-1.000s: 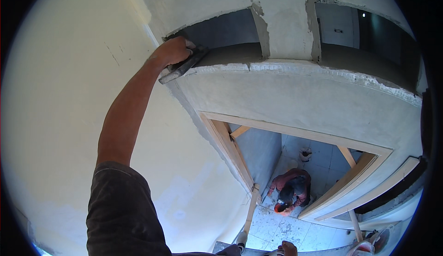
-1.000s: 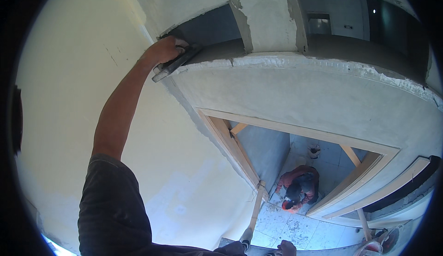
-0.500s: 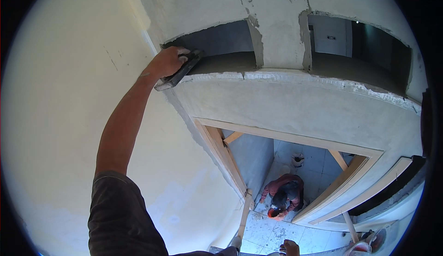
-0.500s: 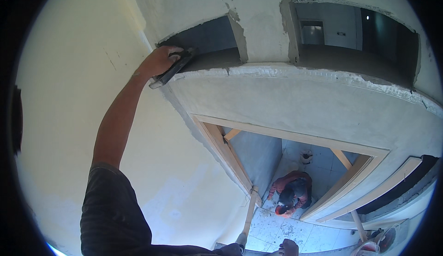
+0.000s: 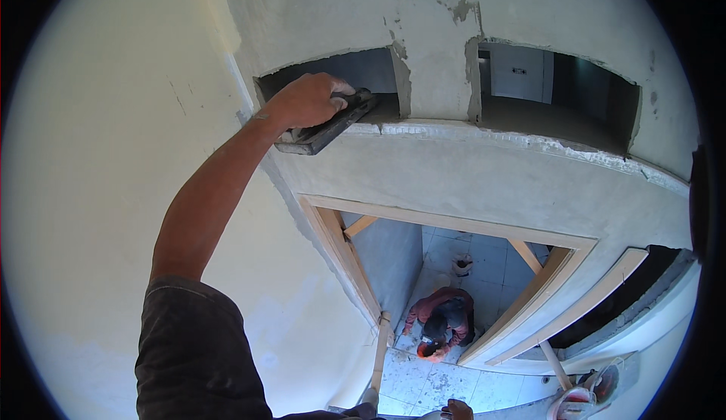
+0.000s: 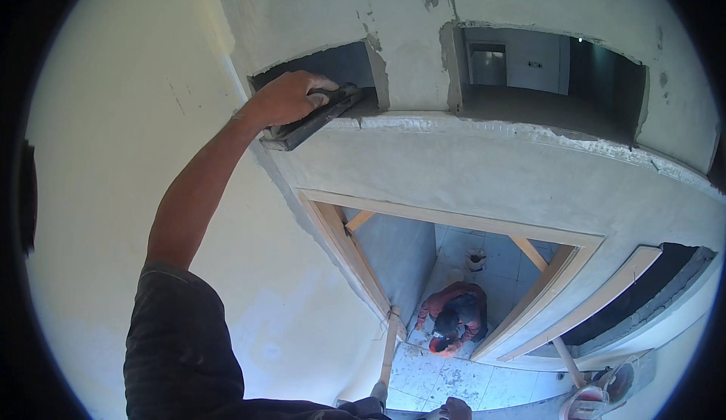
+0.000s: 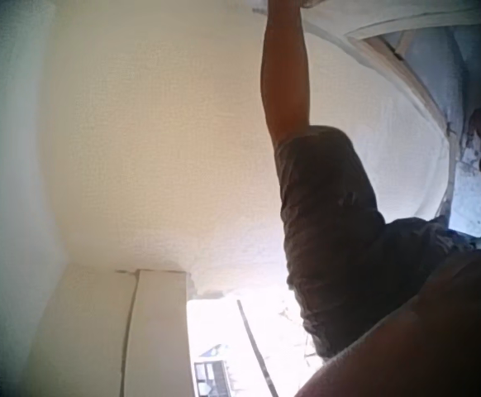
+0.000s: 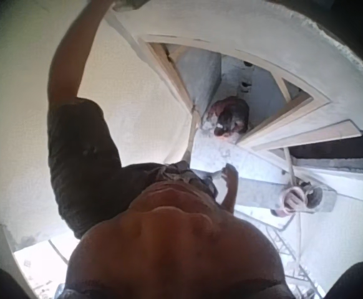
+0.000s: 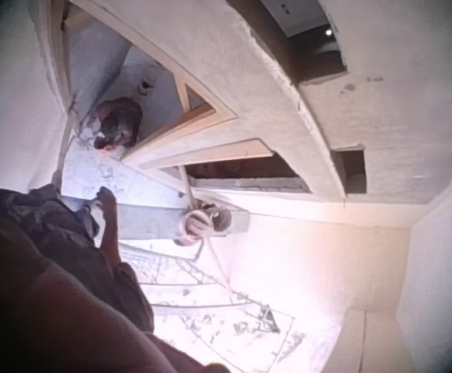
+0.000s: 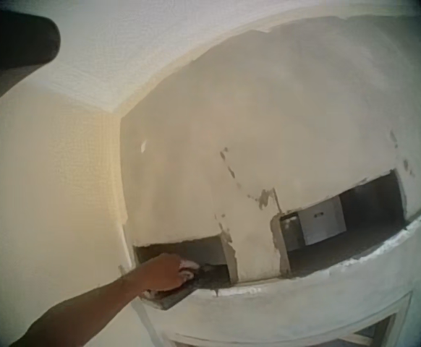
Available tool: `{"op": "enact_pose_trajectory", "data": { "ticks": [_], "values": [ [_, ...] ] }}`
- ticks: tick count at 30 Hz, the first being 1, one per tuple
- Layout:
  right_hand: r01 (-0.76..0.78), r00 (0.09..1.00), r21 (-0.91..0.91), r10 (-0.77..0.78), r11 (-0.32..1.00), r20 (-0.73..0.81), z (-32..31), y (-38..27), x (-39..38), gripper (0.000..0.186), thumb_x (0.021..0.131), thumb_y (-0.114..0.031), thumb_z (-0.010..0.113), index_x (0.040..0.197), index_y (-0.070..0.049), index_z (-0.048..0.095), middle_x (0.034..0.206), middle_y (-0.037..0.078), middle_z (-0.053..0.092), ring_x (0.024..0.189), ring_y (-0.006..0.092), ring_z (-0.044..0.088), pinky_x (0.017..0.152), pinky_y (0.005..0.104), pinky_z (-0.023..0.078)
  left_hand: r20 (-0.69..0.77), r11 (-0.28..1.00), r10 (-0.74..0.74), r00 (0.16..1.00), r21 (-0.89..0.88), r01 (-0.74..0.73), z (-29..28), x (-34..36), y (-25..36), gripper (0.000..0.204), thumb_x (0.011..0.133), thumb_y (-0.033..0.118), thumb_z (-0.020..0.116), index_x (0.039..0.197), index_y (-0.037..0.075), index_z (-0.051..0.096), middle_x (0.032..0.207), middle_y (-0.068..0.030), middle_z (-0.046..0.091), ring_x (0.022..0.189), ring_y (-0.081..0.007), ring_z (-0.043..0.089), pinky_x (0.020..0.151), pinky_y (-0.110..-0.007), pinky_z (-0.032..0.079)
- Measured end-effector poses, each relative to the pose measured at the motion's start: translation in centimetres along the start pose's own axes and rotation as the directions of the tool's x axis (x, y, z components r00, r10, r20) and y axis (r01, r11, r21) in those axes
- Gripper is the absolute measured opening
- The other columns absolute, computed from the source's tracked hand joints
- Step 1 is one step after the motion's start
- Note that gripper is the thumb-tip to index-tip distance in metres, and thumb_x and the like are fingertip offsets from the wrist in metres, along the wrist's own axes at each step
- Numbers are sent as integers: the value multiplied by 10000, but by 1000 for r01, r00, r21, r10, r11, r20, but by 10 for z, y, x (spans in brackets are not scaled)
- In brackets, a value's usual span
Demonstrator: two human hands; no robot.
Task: The person smooths the interior surfaces and edges of wall openings above a doorway using a float. The person then cleans tools using a brush and water from a bucket.
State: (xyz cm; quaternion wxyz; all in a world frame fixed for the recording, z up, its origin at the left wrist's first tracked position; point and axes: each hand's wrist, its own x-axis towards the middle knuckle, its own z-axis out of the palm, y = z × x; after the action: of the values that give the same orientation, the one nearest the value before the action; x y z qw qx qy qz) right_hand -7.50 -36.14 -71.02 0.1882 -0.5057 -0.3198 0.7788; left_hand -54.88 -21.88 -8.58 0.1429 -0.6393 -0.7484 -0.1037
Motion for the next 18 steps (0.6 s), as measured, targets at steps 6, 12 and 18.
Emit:
{"op": "enact_pose_trajectory", "data": {
  "ticks": [6,12,18],
  "values": [
    [25,998,5,-25,1000,-65,-4,-7,13,449,888,-403,610,1244,-133,564,1006,66,651,874,221,629,690,384,517,-26,984,137,990,-112,-140,-32,-88,25,362,899,146,558,1248,67,613,1117,-147,680,971,-234,659,899,-340,479],
    [38,997,-63,-42,997,-68,-12,-2,16,432,901,-398,594,1239,-130,570,1039,79,655,872,223,630,696,398,526,-165,985,-166,972,-69,157,-31,-58,-9,384,900,169,536,1264,65,600,1111,-159,676,936,-256,664,887,-339,482],
    [62,990,-61,-69,996,-119,-11,-5,-9,436,909,-383,594,1254,-118,566,1052,92,657,859,226,641,695,390,541,-70,982,-180,981,-74,175,8,33,17,367,822,149,511,1127,-1,652,1105,-242,643,1055,-376,616,920,-422,485]
  ]
}}
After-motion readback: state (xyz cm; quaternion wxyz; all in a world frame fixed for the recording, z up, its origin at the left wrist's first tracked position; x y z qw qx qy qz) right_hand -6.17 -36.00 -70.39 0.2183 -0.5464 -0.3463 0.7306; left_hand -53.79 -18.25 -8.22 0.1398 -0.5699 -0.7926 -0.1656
